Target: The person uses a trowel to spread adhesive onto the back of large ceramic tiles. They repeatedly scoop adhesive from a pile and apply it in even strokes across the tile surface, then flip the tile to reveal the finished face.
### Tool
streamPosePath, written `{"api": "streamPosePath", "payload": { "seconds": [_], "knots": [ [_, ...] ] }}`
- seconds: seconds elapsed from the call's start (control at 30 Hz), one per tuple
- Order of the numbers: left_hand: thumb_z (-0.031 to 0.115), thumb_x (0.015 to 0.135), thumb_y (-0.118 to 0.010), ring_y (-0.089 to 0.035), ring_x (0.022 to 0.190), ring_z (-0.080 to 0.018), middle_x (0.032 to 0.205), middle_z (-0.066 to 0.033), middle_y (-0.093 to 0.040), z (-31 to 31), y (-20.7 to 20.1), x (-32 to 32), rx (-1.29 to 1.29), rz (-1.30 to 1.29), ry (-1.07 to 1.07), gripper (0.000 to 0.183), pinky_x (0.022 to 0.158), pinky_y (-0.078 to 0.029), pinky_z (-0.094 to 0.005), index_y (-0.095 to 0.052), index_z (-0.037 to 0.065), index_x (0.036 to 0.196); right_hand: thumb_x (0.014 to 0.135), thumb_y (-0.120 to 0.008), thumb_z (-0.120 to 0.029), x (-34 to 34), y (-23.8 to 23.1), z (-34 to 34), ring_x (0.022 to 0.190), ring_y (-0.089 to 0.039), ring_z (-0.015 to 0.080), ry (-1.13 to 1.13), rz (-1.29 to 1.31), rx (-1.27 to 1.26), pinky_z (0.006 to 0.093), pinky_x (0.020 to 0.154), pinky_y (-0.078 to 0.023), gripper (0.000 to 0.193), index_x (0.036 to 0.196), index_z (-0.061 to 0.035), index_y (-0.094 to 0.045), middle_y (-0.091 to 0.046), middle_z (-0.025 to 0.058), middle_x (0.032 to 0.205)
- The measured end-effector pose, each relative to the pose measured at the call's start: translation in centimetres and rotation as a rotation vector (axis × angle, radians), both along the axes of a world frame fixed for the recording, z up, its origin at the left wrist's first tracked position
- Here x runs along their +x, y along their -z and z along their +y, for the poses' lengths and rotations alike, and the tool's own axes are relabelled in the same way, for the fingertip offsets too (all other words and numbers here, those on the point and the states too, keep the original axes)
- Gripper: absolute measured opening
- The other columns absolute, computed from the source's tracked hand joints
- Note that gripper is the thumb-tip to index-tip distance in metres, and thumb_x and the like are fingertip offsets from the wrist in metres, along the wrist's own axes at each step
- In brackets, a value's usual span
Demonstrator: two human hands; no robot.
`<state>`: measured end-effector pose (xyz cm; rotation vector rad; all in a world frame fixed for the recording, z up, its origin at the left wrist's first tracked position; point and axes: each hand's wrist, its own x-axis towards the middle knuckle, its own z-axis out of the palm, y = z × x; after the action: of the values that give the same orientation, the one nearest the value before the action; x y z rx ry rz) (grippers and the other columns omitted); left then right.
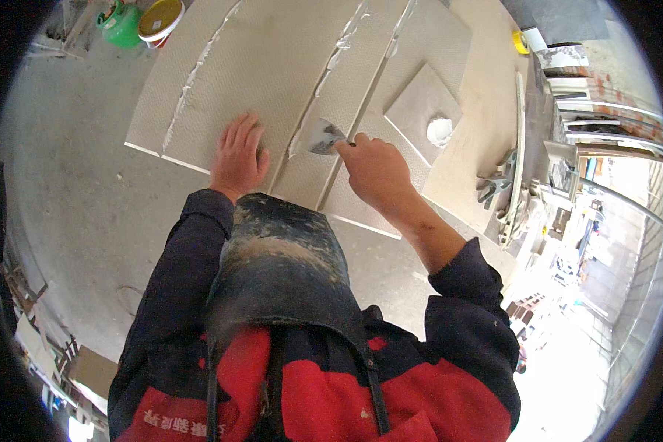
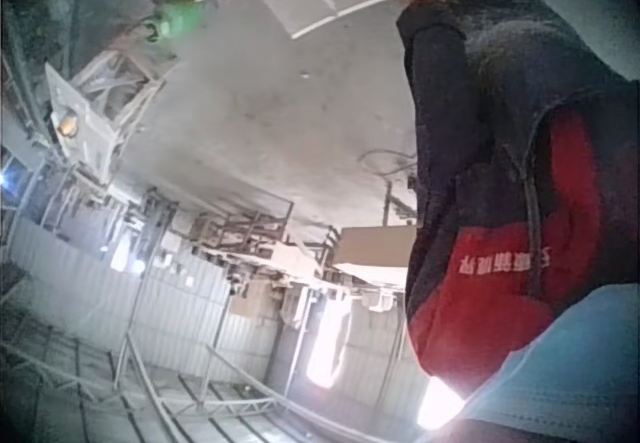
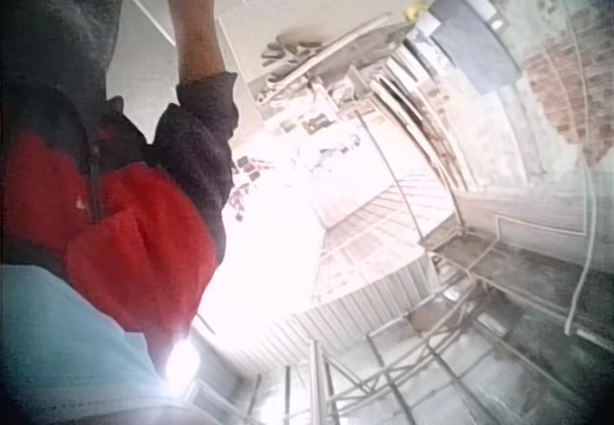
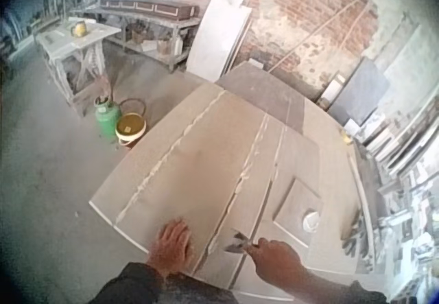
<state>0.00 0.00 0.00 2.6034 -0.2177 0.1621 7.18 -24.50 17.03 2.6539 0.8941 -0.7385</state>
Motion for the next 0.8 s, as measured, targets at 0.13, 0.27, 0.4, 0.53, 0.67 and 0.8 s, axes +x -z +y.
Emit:
{"api": "streamPosePath", "payload": {
  "seconds": [0.13, 0.27, 0.4, 0.53, 0.67, 0.8],
  "knots": [
    [0.018, 0.088, -0.063, -0.043, 0.139, -0.0360, 0.144, -0.0174, -0.049, 0.5, 0.1, 1.5, -0.024, -0.083, 0.003, 0.043, 0.117, -0.033, -0.0522, -0.055, 0.002, 0.127, 0.093, -0.059, -0.005, -1.7, 0.6, 0.0, 0.083, -0.067, 0.0296, -0.020, 0.001, 0.217, 0.0422, 0.071, -0.055, 0.037, 0.127, -0.0177, -0.066, -0.064, 0.0121, 0.092],
    [0.015, 0.087, -0.062, -0.043, 0.138, -0.0373, 0.142, -0.0179, -0.051, 0.6, 0.2, 1.6, -0.040, -0.072, 0.016, 0.042, 0.116, -0.034, -0.0528, -0.055, 0.001, 0.126, 0.093, -0.058, -0.007, -5.0, 4.7, -0.7, 0.084, -0.067, 0.0294, -0.001, 0.071, 0.306, 0.0415, 0.073, -0.056, 0.038, 0.129, -0.0174, -0.065, -0.064, 0.0128, 0.092],
    [0.013, 0.087, -0.061, -0.044, 0.138, -0.0381, 0.141, -0.0180, -0.051, 0.8, 0.7, 1.4, -0.050, -0.088, 0.019, 0.040, 0.116, -0.034, -0.0529, -0.056, 0.001, 0.125, 0.092, -0.061, -0.007, -7.9, 8.7, -1.0, 0.086, -0.067, 0.0312, 0.051, 0.090, 0.386, 0.0439, 0.074, -0.056, 0.045, 0.135, -0.0180, -0.060, -0.063, 0.0138, 0.095],
    [0.013, 0.088, -0.060, -0.044, 0.138, -0.0375, 0.143, -0.0177, -0.051, 0.9, 0.7, 1.4, -0.057, -0.089, 0.025, 0.040, 0.116, -0.033, -0.0530, -0.056, 0.002, 0.126, 0.091, -0.062, -0.009, -8.9, 10.2, -1.6, 0.085, -0.067, 0.0316, 0.073, 0.090, 0.386, 0.0448, 0.075, -0.056, 0.047, 0.137, -0.0185, -0.058, -0.062, 0.0141, 0.094],
    [0.014, 0.089, -0.060, -0.044, 0.139, -0.0373, 0.144, -0.0171, -0.050, 1.2, 0.8, 1.6, -0.023, -0.117, 0.032, 0.040, 0.116, -0.033, -0.0534, -0.055, 0.002, 0.126, 0.092, -0.062, -0.010, -8.0, 8.4, -1.1, 0.088, -0.068, 0.0316, 0.050, 0.111, 0.241, 0.0440, 0.076, -0.057, 0.045, 0.137, -0.0183, -0.059, -0.064, 0.0145, 0.098],
    [0.016, 0.089, -0.061, -0.044, 0.138, -0.0361, 0.144, -0.0163, -0.051, 1.1, 0.7, 1.8, 0.003, -0.115, 0.023, 0.039, 0.116, -0.033, -0.0524, -0.056, 0.003, 0.125, 0.093, -0.061, -0.010, -6.8, 5.2, 0.9, 0.091, -0.069, 0.0311, 0.048, 0.149, 0.103, 0.0432, 0.077, -0.057, 0.039, 0.131, -0.0150, -0.062, -0.065, 0.0149, 0.102]
  ]
}}
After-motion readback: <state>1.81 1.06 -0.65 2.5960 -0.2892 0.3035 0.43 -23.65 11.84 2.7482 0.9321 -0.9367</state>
